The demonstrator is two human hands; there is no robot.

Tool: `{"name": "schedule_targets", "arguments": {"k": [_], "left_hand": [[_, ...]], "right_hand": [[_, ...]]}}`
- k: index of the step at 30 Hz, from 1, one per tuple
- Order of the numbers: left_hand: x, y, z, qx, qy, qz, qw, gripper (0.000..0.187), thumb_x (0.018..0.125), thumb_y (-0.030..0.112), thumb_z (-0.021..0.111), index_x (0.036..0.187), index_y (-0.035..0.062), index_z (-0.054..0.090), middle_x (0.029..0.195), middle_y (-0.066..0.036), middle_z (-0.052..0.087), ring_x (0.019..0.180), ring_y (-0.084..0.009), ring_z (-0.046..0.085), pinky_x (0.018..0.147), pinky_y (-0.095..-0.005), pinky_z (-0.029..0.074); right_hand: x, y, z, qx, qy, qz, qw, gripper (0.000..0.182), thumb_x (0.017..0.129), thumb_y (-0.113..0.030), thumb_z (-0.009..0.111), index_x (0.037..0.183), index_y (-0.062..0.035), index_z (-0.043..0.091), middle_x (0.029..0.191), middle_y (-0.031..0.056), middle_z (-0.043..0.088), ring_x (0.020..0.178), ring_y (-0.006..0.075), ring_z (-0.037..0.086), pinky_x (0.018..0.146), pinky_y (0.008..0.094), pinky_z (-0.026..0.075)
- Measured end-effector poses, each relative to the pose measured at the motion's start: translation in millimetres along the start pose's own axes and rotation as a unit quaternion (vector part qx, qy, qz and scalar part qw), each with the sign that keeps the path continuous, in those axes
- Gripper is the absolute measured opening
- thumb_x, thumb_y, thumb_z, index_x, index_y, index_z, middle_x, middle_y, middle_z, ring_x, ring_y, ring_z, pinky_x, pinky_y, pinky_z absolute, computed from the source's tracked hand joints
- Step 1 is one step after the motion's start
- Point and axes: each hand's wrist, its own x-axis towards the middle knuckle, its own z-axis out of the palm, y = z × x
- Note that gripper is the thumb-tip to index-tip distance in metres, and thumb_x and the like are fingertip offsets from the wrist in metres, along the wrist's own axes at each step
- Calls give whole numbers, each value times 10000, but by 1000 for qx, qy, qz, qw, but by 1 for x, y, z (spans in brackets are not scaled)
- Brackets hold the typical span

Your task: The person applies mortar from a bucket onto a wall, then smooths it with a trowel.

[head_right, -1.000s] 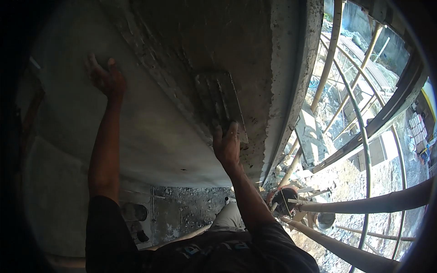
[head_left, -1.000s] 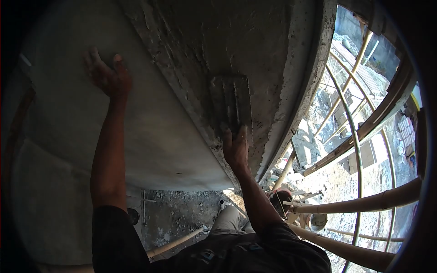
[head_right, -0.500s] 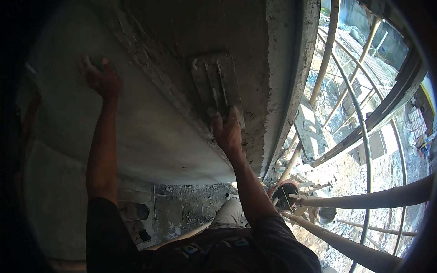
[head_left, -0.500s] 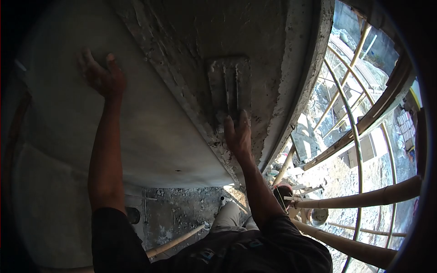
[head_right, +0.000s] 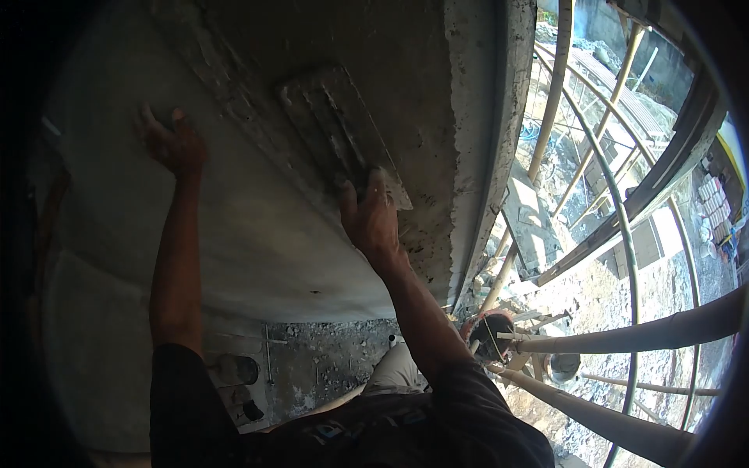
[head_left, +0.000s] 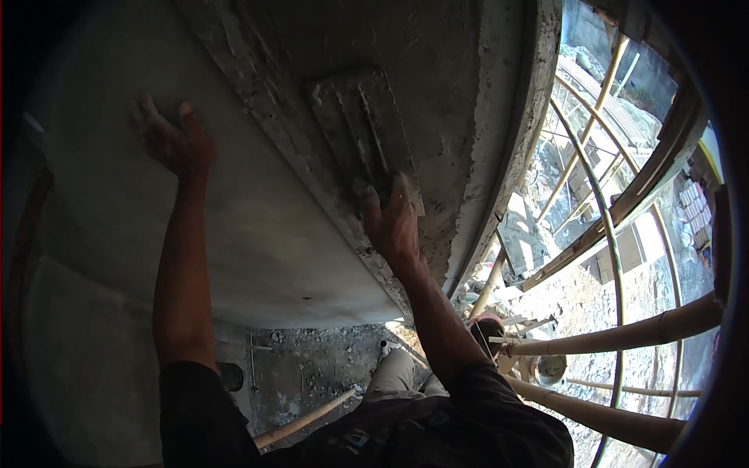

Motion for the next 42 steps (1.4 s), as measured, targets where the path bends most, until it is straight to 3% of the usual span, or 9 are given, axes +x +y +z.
{"name": "schedule_targets", "arguments": {"k": [5,11,14,15,19,27,34,38,42], "left_hand": [[-2,-1,-1,5,-6,1,1000,724,1022,566,461,1505,30,393,1521,-301,379,1408,-489,367,1116,-591,312],[-1,-3,-1,9,-9,-13,1000,742,1029,564,448,1512,7,368,1525,-309,369,1425,-495,344,1125,-599,294],[-4,1,-1,-15,-8,-5,1000,746,1031,557,448,1515,-3,358,1521,-312,372,1427,-505,335,1131,-603,283],[-4,1,-1,-15,-7,-6,1000,745,1032,553,449,1515,-7,358,1517,-313,378,1424,-509,336,1132,-605,283],[-2,2,-2,-19,-28,-7,999,804,1027,603,404,1563,17,284,1594,-280,287,1473,-471,277,1174,-568,223],[-3,0,-1,-14,2,-4,1000,761,1023,569,453,1527,7,351,1540,-292,358,1420,-523,326,1139,-609,285],[-1,-4,-4,-13,2,8,1000,747,1026,566,451,1525,16,364,1546,-290,352,1424,-517,328,1136,-605,289],[-2,4,0,-17,2,-4,1000,732,1031,557,448,1520,17,374,1539,-289,365,1418,-503,348,1130,-595,298],[-4,2,-2,-15,-6,-13,1000,744,1029,566,445,1543,38,344,1554,-271,357,1444,-465,328,1148,-574,282]], "right_hand": [[8,39,-2,64,112,40,991,491,978,-289,597,1216,132,513,1050,384,652,943,514,669,806,533,517],[-24,44,-17,230,160,93,955,389,976,-237,574,1141,114,554,868,247,650,774,298,641,718,418,505],[-6,26,-8,46,151,-107,982,411,973,-247,580,1165,113,529,853,253,638,721,276,636,679,421,497],[-6,-21,-20,44,81,-47,995,435,970,-265,593,1165,112,500,843,267,655,708,368,660,694,470,504],[23,-83,-11,29,55,-119,991,418,983,-280,588,1118,99,478,801,264,666,741,432,685,692,506,508],[51,-155,-8,-2,24,-141,990,437,1013,-309,567,1109,103,457,819,332,658,832,534,665,737,562,510],[44,-110,-24,30,103,-64,992,470,1006,-313,569,1123,135,494,924,346,664,884,529,666,770,544,509],[32,-2,-29,118,156,30,980,459,996,-287,561,1166,139,539,996,296,667,907,400,675,799,474,514],[-4,45,-34,190,166,74,965,434,988,-260,562,1206,115,557,965,225,663,869,287,648,789,421,509]]}}
